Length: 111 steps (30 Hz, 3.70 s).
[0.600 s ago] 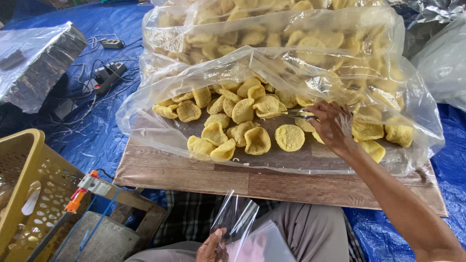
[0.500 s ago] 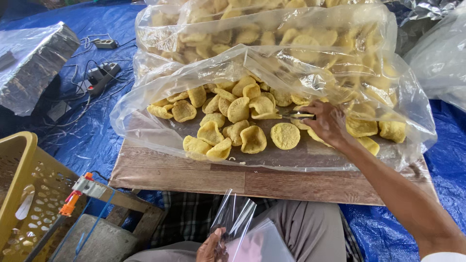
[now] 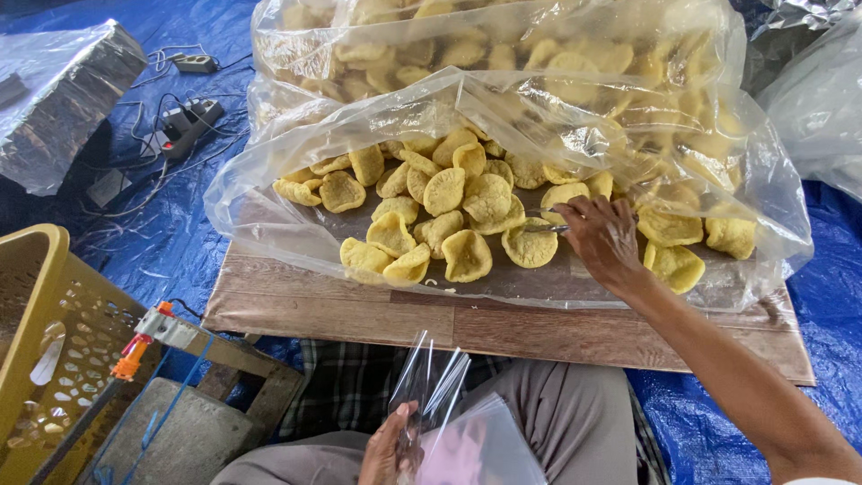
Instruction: The person sits on a blue tarp and uses tongs to pick up yellow fried snacks from a wooden board. They place the snacks into clear plastic bags and then use a handheld sealing device to close the bags before placing them into a yellow basket.
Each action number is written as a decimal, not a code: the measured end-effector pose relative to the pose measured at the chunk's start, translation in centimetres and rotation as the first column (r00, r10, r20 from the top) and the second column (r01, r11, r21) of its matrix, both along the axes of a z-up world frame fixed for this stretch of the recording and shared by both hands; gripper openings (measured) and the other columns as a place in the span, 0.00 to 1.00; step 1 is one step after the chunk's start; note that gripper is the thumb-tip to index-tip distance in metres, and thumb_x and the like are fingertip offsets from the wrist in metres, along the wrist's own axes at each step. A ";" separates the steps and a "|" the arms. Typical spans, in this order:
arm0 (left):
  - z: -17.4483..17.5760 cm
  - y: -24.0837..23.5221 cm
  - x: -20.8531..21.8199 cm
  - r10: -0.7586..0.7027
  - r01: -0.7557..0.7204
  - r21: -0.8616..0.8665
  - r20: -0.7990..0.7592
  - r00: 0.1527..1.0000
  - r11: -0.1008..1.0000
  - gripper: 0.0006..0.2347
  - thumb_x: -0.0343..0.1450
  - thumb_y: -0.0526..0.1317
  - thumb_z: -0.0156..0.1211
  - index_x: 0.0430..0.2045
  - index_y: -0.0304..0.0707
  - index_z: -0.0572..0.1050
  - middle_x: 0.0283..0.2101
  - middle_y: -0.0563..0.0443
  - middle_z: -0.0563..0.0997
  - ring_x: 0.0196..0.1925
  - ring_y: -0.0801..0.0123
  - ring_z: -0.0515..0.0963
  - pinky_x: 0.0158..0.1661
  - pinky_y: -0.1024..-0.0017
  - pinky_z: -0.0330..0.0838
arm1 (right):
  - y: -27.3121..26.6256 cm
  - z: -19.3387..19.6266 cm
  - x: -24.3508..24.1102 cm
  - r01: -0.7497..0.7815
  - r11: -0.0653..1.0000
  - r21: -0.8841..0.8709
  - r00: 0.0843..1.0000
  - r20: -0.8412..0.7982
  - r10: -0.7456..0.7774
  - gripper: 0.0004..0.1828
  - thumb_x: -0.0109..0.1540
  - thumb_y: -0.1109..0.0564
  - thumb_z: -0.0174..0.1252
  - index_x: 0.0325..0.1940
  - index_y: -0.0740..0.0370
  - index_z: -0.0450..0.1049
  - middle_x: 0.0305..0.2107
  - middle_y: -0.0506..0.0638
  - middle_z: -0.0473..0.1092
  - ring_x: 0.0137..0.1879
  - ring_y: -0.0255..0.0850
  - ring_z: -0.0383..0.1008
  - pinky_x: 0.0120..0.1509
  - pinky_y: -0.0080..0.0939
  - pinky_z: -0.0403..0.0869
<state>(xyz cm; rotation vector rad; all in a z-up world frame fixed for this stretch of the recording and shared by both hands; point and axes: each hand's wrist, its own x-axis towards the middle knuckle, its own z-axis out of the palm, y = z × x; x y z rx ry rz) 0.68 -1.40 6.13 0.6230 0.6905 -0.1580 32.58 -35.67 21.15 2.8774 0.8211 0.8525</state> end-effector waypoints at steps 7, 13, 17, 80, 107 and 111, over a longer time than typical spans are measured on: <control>7.8 -0.4 5.6 -0.062 0.050 0.092 0.135 0.989 0.995 0.16 0.71 0.45 0.63 0.46 0.31 0.79 0.19 0.56 0.72 0.11 0.81 0.64 0.12 0.80 0.58 | 0.4 4.3 1.8 0.099 0.981 0.167 0.941 -0.337 -0.038 0.17 0.61 0.45 0.66 0.54 0.41 0.80 0.47 0.42 0.77 0.46 0.41 0.73 0.53 0.51 0.70; 8.5 -1.1 10.7 -0.092 0.105 -0.043 0.241 0.966 0.994 0.10 0.75 0.42 0.63 0.39 0.33 0.74 0.24 0.54 0.76 0.14 0.80 0.67 0.14 0.81 0.61 | -0.6 10.7 -1.7 0.019 0.999 0.031 0.942 -0.335 -0.008 0.19 0.58 0.43 0.67 0.54 0.38 0.80 0.45 0.37 0.76 0.43 0.34 0.72 0.49 0.41 0.67; 9.0 -1.7 12.5 -0.153 0.141 0.067 0.239 0.959 0.988 0.12 0.72 0.42 0.64 0.43 0.34 0.80 0.22 0.54 0.76 0.13 0.80 0.67 0.13 0.82 0.60 | -1.2 14.3 -7.0 -0.129 0.991 -0.042 0.991 -0.038 0.127 0.20 0.57 0.49 0.67 0.54 0.43 0.80 0.44 0.38 0.77 0.49 0.35 0.72 0.58 0.44 0.61; -12.6 -0.1 1.0 -0.457 0.455 0.092 0.347 0.819 0.886 0.34 0.67 0.32 0.62 0.71 0.37 0.54 0.63 0.37 0.74 0.65 0.49 0.75 0.59 0.45 0.72 | -16.1 6.8 15.2 0.543 0.834 -0.102 0.701 -0.491 -0.517 0.20 0.55 0.41 0.73 0.43 0.53 0.84 0.34 0.56 0.78 0.44 0.51 0.77 0.50 0.59 0.69; 14.4 -2.4 7.5 -0.624 0.521 0.344 0.428 0.653 0.781 0.28 0.71 0.33 0.63 0.68 0.31 0.62 0.60 0.47 0.75 0.59 0.68 0.76 0.62 0.69 0.71 | 0.6 17.1 -9.3 -0.133 0.989 -0.070 0.933 -0.346 0.101 0.22 0.55 0.42 0.66 0.53 0.45 0.82 0.39 0.43 0.78 0.34 0.37 0.76 0.32 0.39 0.73; 14.0 -2.2 6.7 -0.645 0.500 0.408 0.450 0.618 0.764 0.30 0.71 0.33 0.63 0.69 0.30 0.60 0.62 0.50 0.74 0.61 0.72 0.74 0.62 0.71 0.69 | 2.3 19.5 -10.5 -0.057 0.974 -0.219 0.840 -0.538 -0.072 0.26 0.54 0.38 0.68 0.57 0.33 0.79 0.35 0.37 0.77 0.38 0.35 0.78 0.40 0.41 0.78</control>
